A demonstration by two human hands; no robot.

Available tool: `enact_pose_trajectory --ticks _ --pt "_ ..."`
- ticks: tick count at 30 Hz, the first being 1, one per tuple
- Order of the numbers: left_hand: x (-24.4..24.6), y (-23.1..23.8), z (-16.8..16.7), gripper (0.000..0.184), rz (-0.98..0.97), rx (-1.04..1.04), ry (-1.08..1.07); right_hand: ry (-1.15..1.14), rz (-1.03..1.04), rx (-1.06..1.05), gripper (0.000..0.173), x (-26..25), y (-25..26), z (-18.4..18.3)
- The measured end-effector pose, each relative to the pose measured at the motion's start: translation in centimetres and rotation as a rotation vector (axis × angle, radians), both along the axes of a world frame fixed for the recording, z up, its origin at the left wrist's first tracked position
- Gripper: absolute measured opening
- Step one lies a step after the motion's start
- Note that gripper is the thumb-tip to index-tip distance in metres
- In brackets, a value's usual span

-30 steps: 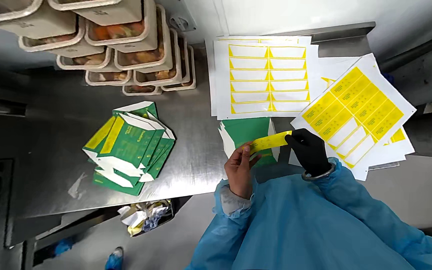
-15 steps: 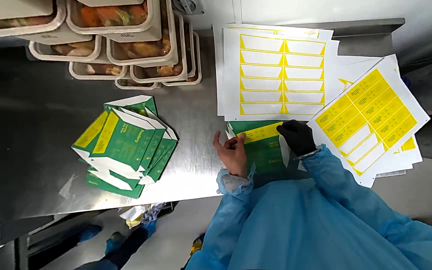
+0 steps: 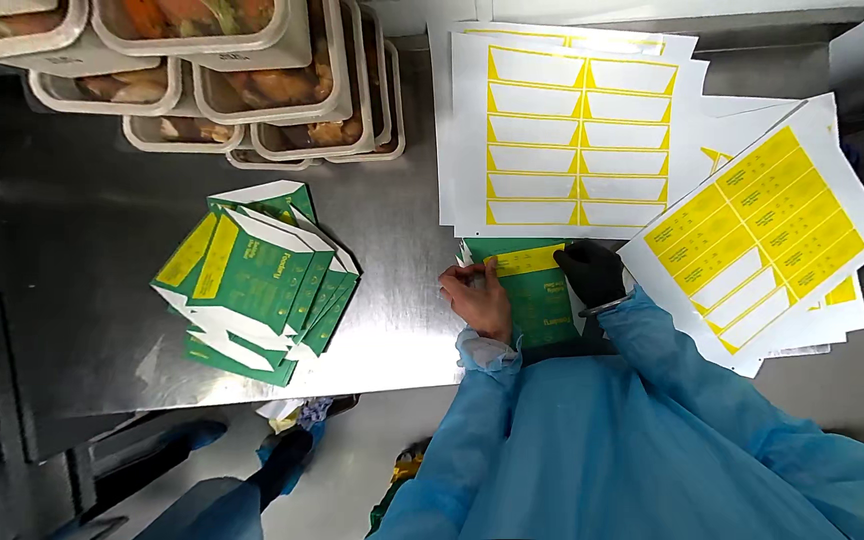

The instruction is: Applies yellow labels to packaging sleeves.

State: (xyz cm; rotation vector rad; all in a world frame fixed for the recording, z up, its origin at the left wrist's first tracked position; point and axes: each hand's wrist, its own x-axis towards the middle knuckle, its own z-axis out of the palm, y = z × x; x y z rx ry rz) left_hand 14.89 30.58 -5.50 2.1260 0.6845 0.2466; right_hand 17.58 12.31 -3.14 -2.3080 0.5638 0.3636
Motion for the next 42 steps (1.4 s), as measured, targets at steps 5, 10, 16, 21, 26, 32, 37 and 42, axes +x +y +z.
enact_pose_trajectory --ticks 5,10,16,21,26,32,37,42 --pt "0.7 1.0 1.3 0.085 0.059 0.172 -0.019 -0.159 0.097 -0.194 0.039 0.0 0.1 0.7" --pt "-1.7 1.2 -0.4 0.05 -0.714 0.476 -0.155 -0.529 0.741 -0.237 0.054 -2.1 0.2 -0.3" --pt "-3.5 4.0 -0.8 0.091 -0.589 0.717 0.171 -0.453 0.804 -0.364 0.072 -5.0 -3.2 -1.6" --pt "-4.2 5.7 1.6 0.127 -0.975 0.606 0.02 -0.551 0.689 -0.447 0.055 -9.1 -8.7 0.9" --pt "-5.6 3.4 3.6 0.113 -1.346 0.678 0.326 -0.408 0.502 -0.451 0.05 -14.3 -16.4 0.3" --pt "-6.4 5.3 8.7 0.043 -1.26 0.574 0.006 -0.416 0.413 -0.484 0.052 -18.6 -23.0 0.7" --pt "-7.0 14.2 11.8 0.041 -0.487 0.696 -0.318 -0.221 0.53 -0.461 0.095 -21.6 -26.2 1.6" --pt "-0.5 25.4 6.8 0.042 -0.287 0.751 0.136 -0.05 0.783 -0.411 0.121 -23.4 -27.3 1.3"
